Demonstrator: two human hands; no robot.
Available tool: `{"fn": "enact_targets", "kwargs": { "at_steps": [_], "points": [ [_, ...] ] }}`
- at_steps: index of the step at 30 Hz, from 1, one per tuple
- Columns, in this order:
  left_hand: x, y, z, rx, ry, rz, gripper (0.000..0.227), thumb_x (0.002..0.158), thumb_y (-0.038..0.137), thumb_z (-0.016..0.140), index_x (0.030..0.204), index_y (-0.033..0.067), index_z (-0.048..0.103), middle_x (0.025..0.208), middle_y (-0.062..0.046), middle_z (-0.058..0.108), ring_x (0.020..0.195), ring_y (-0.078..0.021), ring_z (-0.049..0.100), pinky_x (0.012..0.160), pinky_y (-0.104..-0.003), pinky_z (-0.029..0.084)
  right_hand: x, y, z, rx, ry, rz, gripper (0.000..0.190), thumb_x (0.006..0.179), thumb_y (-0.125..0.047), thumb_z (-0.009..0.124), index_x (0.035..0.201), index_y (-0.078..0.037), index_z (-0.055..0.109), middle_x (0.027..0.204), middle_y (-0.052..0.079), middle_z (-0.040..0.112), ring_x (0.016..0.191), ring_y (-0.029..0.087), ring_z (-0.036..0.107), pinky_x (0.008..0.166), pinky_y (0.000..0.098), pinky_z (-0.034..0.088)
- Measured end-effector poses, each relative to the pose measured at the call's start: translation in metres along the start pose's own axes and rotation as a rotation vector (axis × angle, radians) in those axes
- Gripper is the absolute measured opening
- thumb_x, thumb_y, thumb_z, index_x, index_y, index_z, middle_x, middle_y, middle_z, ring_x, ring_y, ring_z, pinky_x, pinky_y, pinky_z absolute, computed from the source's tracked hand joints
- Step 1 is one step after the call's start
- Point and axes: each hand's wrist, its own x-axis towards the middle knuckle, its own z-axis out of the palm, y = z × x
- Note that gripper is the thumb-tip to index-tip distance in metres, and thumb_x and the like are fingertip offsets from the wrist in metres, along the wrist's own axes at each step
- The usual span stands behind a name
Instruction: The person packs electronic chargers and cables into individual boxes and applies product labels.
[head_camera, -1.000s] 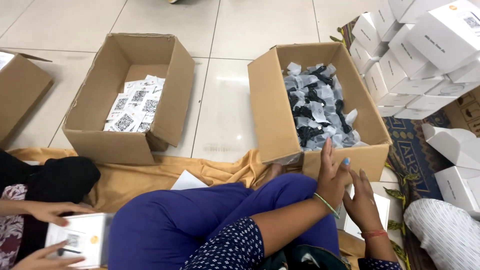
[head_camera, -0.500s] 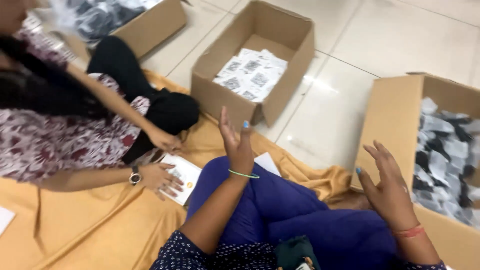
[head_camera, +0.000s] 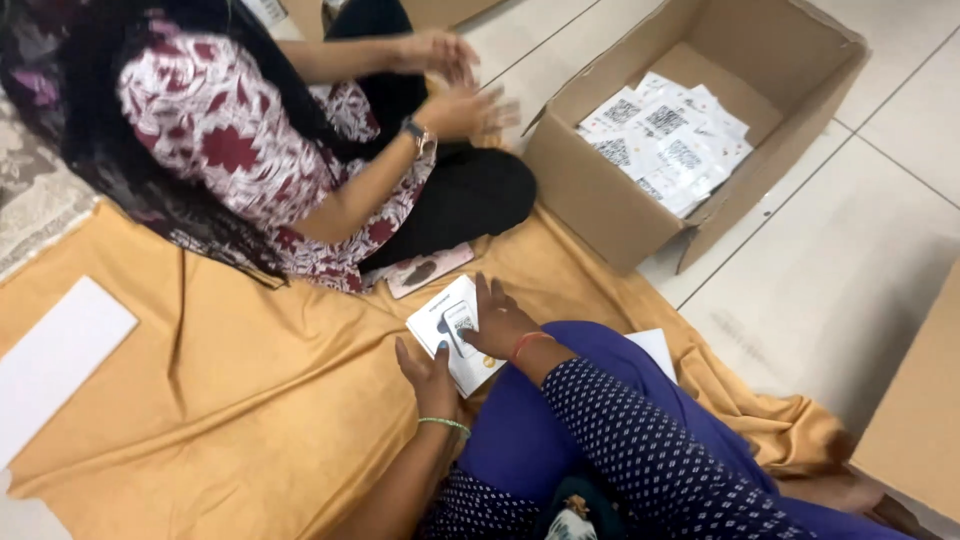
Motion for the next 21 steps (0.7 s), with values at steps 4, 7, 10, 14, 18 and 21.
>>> {"fn": "enact_targets", "kwargs": {
  "at_steps": [4, 7, 10, 14, 18, 21],
  "points": [
    [0.047, -0.082, -0.017, 0.178, -0.063, 0.235, 0.083, 0.098, 0.007, 0.068, 0.160, 0.0028, 0.012, 0.162, -0.019, 0.026, 0.144, -0.0271, 0.039, 0.117, -0.036, 0.034, 0.017, 0.034, 0.017, 0.072, -0.024, 0.082, 0.111, 0.083, -0.036, 0.079, 0.159, 0.000, 0.006, 0.156, 0.033, 0.030, 0.142, 0.042, 0.038, 0.115, 0.0412, 0.036],
    [0.038, -0.055, 0.003, 0.079, -0.189, 0.271, 0.066, 0.098, 0.012, 0.062, 0.157, 0.0011, 0.034, 0.149, -0.023, 0.053, 0.133, -0.0283, 0.056, 0.110, -0.035, 0.047, 0.023, 0.038, 0.007, 0.164, 0.037, 0.113, 0.107, 0.080, -0.035, 0.079, 0.157, 0.002, 0.015, 0.148, 0.031, 0.047, 0.137, 0.039, 0.050, 0.113, 0.0403, 0.041],
    [0.019, -0.018, 0.011, 0.097, -0.152, 0.047, 0.075, 0.097, 0.018, 0.061, 0.162, 0.0078, 0.025, 0.153, -0.011, 0.046, 0.134, -0.0218, 0.050, 0.108, -0.032, 0.042, 0.014, 0.021, 0.000, 0.143, -0.044, 0.148, 0.095, 0.075, -0.033, 0.079, 0.149, 0.001, 0.030, 0.140, 0.029, 0.056, 0.130, 0.038, 0.058, 0.108, 0.0411, 0.047],
    [0.021, -0.003, 0.007, -0.076, -0.293, 0.060, 0.080, 0.096, 0.024, 0.059, 0.163, 0.0114, 0.017, 0.158, -0.011, 0.041, 0.138, -0.0217, 0.046, 0.110, -0.035, 0.041, 0.008, 0.014, -0.014, 0.227, 0.051, 0.062, 0.086, 0.076, -0.035, 0.080, 0.143, -0.001, 0.038, 0.132, 0.027, 0.063, 0.124, 0.038, 0.063, 0.104, 0.0414, 0.050],
    [0.037, 0.014, -0.002, 0.310, -0.327, 0.450, 0.080, 0.103, 0.019, 0.063, 0.165, 0.0069, 0.015, 0.167, -0.017, 0.023, 0.149, -0.0236, 0.032, 0.119, -0.035, 0.031, -0.012, -0.005, -0.033, 0.345, 0.257, -0.008, 0.089, 0.079, -0.038, 0.081, 0.148, -0.004, 0.035, 0.133, 0.024, 0.062, 0.122, 0.036, 0.064, 0.102, 0.0405, 0.050],
    [0.019, 0.077, 0.024, 0.315, -0.392, 0.580, 0.091, 0.090, 0.014, 0.071, 0.164, 0.0052, 0.018, 0.162, -0.017, 0.031, 0.146, -0.0227, 0.038, 0.116, -0.035, 0.034, -0.018, 0.004, -0.034, 0.539, 0.434, -0.056, 0.082, 0.084, -0.030, 0.079, 0.148, -0.005, 0.036, 0.136, 0.020, 0.060, 0.125, 0.031, 0.063, 0.103, 0.0390, 0.051]
  ]
}}
